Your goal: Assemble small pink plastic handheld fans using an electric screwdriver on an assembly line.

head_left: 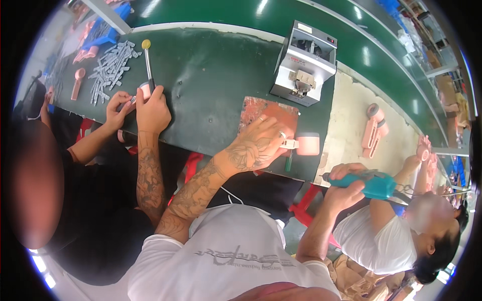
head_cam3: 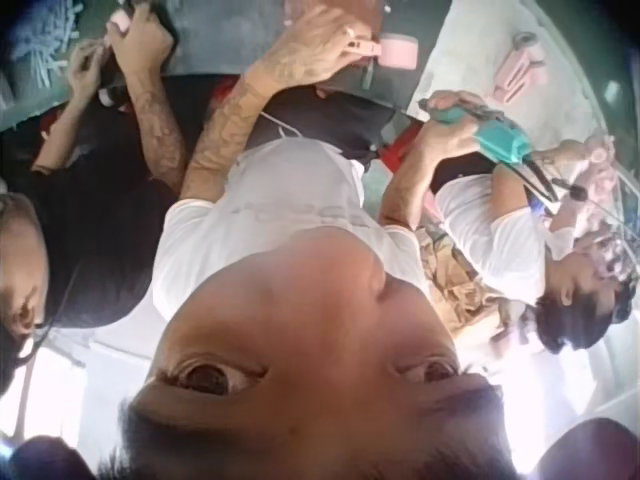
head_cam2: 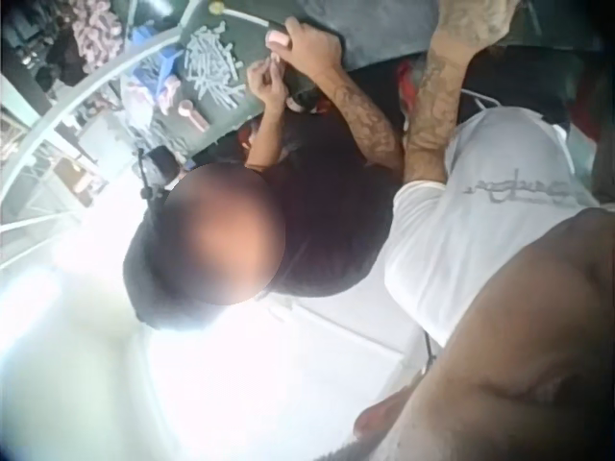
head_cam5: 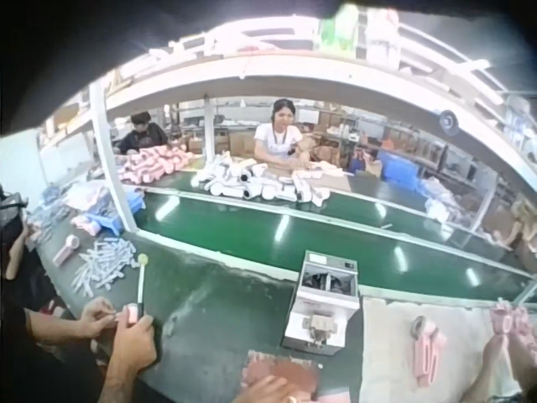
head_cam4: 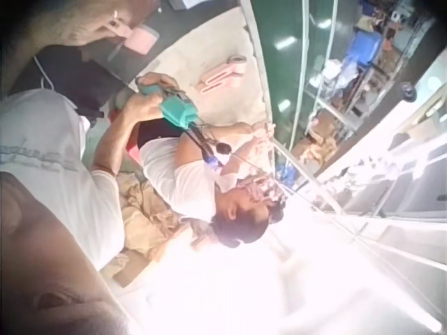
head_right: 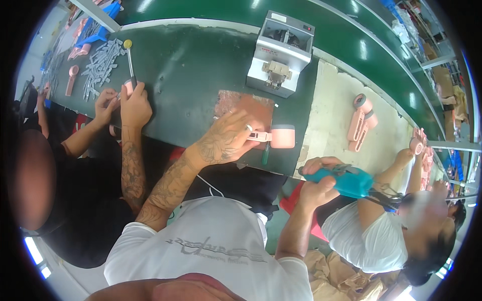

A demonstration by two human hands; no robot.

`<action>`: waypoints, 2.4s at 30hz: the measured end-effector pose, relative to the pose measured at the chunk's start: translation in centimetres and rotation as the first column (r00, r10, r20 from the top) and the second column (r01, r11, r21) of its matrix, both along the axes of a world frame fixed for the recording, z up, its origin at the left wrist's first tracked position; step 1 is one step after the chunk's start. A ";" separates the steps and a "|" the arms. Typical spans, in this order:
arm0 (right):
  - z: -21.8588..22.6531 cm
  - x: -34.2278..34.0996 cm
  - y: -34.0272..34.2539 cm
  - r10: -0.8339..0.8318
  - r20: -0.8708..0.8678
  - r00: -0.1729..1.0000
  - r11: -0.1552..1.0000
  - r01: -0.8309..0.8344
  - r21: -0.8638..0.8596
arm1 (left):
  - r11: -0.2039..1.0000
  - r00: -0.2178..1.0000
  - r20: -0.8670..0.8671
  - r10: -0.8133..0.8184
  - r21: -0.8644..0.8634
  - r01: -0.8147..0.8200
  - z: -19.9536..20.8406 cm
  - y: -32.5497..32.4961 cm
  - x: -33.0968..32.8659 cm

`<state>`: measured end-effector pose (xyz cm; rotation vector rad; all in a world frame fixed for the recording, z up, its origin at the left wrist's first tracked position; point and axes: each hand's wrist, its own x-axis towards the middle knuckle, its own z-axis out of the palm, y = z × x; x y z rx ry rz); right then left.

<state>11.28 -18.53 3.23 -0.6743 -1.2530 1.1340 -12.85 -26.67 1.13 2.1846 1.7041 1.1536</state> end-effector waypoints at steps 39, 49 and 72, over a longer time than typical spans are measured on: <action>0.9 2.6 1.7 -0.007 0.192 0.981 0.999 0.017 -0.049 | 0.972 0.896 0.444 -0.011 -0.206 0.114 2.0 19.1 11.3; 1.4 7.4 0.8 0.078 0.255 0.964 0.988 -0.041 -0.149 | 0.940 0.924 0.259 0.283 -0.268 -0.212 -4.9 28.8 19.4; 4.2 -10.9 7.6 0.224 0.038 0.974 0.967 -0.227 0.118 | 0.988 0.998 -0.036 0.054 -0.140 -0.058 -1.9 3.4 -2.9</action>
